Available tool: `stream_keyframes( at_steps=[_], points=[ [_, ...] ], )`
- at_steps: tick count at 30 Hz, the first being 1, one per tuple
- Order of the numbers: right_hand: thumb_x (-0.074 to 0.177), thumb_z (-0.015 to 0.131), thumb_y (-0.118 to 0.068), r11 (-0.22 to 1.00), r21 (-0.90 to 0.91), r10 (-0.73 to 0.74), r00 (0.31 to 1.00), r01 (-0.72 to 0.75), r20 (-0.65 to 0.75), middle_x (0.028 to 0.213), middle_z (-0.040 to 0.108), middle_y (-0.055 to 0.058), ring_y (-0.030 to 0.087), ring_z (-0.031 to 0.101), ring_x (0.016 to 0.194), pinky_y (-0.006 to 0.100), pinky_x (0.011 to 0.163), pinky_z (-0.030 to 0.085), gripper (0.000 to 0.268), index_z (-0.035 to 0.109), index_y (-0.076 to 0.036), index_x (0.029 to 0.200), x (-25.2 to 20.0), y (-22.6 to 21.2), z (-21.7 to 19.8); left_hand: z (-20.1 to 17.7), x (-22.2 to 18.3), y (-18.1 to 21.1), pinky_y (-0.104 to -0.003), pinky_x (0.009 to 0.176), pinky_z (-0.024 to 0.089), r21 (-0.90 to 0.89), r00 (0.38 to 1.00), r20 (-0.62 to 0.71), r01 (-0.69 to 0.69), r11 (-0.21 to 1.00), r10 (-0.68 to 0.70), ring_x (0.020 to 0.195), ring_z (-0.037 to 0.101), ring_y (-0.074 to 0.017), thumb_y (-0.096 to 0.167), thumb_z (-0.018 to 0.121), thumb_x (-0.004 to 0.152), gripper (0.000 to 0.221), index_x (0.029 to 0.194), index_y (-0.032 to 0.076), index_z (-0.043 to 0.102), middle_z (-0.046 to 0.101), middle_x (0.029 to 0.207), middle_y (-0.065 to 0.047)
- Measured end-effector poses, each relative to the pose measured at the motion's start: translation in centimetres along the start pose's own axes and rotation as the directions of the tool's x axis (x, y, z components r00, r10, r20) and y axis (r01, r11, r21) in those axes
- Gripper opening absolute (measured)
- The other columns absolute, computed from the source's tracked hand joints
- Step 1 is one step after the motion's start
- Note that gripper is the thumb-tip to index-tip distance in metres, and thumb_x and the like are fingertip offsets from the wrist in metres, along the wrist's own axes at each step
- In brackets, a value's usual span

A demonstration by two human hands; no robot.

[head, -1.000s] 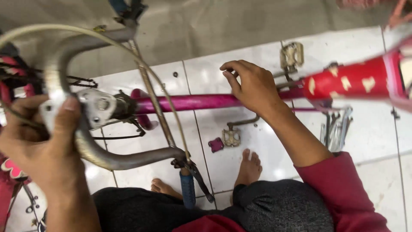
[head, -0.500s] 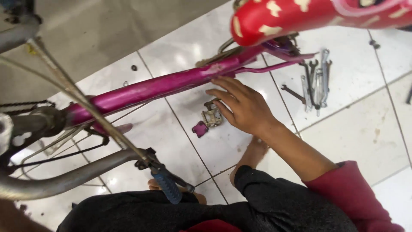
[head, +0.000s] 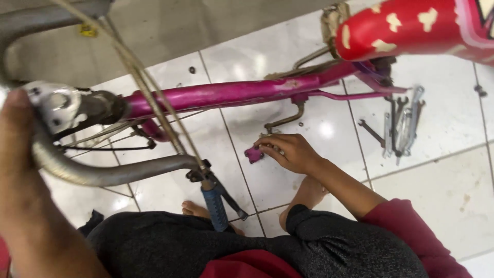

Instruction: Tightening the bolts on a bicycle handlebar stem using a hex key to secure it to the fork steerer tube.

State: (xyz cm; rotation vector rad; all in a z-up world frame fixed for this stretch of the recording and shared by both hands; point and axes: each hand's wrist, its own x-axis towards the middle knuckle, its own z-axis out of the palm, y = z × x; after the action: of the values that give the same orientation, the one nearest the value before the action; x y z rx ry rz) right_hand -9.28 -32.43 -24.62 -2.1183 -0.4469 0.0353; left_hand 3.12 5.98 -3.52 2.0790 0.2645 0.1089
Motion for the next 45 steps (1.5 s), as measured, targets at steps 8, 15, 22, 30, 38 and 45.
stream_keyframes(
  at_steps=[8, 15, 22, 30, 38, 45],
  points=[
    [0.101, 0.054, -0.03, 0.94, 0.337, -0.13, 0.966, 0.049, 0.222, 0.144, 0.059, 0.01, 0.021, 0.067, 0.115, 0.033, 0.087, 0.061, 0.049, 0.044, -0.009, 0.144, 8.3, -11.5, -3.9, 1.6, -2.0, 1.8, -0.033, 0.09, 0.046, 0.172, 0.798, -0.043, -0.587, 0.791, 0.601, 0.101, 0.058, -0.0285, -0.015, 0.08, 0.13, 0.027, 0.139, -0.017, 0.055, 0.059, 0.129, -0.026],
    [0.108, 0.057, -0.018, 0.904, 0.353, -0.211, 0.97, 0.242, -0.124, 0.144, 0.053, 0.015, 0.026, 0.06, 0.127, 0.038, 0.106, 0.059, 0.065, 0.019, -0.006, 0.159, 12.2, -20.5, -2.1, 2.9, -1.3, 3.2, -0.025, 0.06, 0.034, 0.087, 0.73, -0.216, -0.647, 0.757, 0.649, 0.072, 0.041, -0.0157, -0.002, 0.086, 0.106, 0.055, 0.133, 0.0, 0.038, 0.058, 0.119, -0.017],
    [0.099, 0.08, -0.016, 0.869, -0.232, -0.48, 0.86, 0.438, -0.173, 0.161, 0.031, 0.033, 0.041, 0.075, 0.119, 0.035, 0.089, 0.071, 0.077, 0.031, 0.002, 0.155, 13.0, -20.3, 2.5, 3.5, -1.0, 4.2, -0.02, 0.068, 0.046, -0.122, 0.772, -0.291, -0.616, 0.778, 0.565, 0.085, 0.056, -0.0133, 0.025, 0.077, 0.1, 0.052, 0.126, 0.01, 0.035, 0.045, 0.113, -0.008],
    [0.096, 0.067, 0.005, 0.786, -0.287, -0.579, 0.815, 0.548, -0.027, 0.147, 0.057, 0.026, 0.032, 0.077, 0.101, 0.03, 0.074, 0.068, 0.061, 0.035, 0.005, 0.147, 13.6, -20.6, 1.9, 0.8, 1.5, 0.2, -0.032, 0.085, 0.055, -0.564, 0.866, -0.272, -0.497, 0.659, 0.42, 0.093, 0.06, -0.0189, 0.003, 0.052, 0.097, 0.026, 0.121, 0.01, 0.047, 0.058, 0.116, -0.009],
    [0.095, 0.068, 0.006, 0.821, -0.31, -0.51, 0.86, 0.479, -0.023, 0.124, 0.07, 0.023, 0.021, 0.071, 0.081, 0.028, 0.054, 0.056, 0.063, 0.041, 0.0, 0.151, 13.3, -22.7, 0.3, -8.3, -2.9, 0.1, -0.052, 0.131, 0.041, -0.238, 0.624, -0.335, -0.781, 0.578, 0.706, 0.138, 0.044, -0.0357, -0.018, 0.036, 0.071, 0.092, 0.154, 0.02, 0.038, 0.04, 0.154, -0.01],
    [0.087, 0.057, 0.007, 0.848, -0.251, -0.473, 0.88, 0.467, 0.041, 0.134, 0.062, 0.021, 0.017, 0.063, 0.071, 0.029, 0.061, 0.06, 0.063, 0.058, -0.019, 0.144, 13.5, -22.8, 0.1, -4.5, -6.2, 5.0, -0.051, 0.107, 0.044, 0.763, 0.604, 0.009, -0.519, 0.385, 0.797, 0.118, 0.07, -0.0303, 0.038, 0.057, 0.104, 0.037, 0.114, 0.007, 0.075, 0.077, 0.129, -0.015]
  ],
)
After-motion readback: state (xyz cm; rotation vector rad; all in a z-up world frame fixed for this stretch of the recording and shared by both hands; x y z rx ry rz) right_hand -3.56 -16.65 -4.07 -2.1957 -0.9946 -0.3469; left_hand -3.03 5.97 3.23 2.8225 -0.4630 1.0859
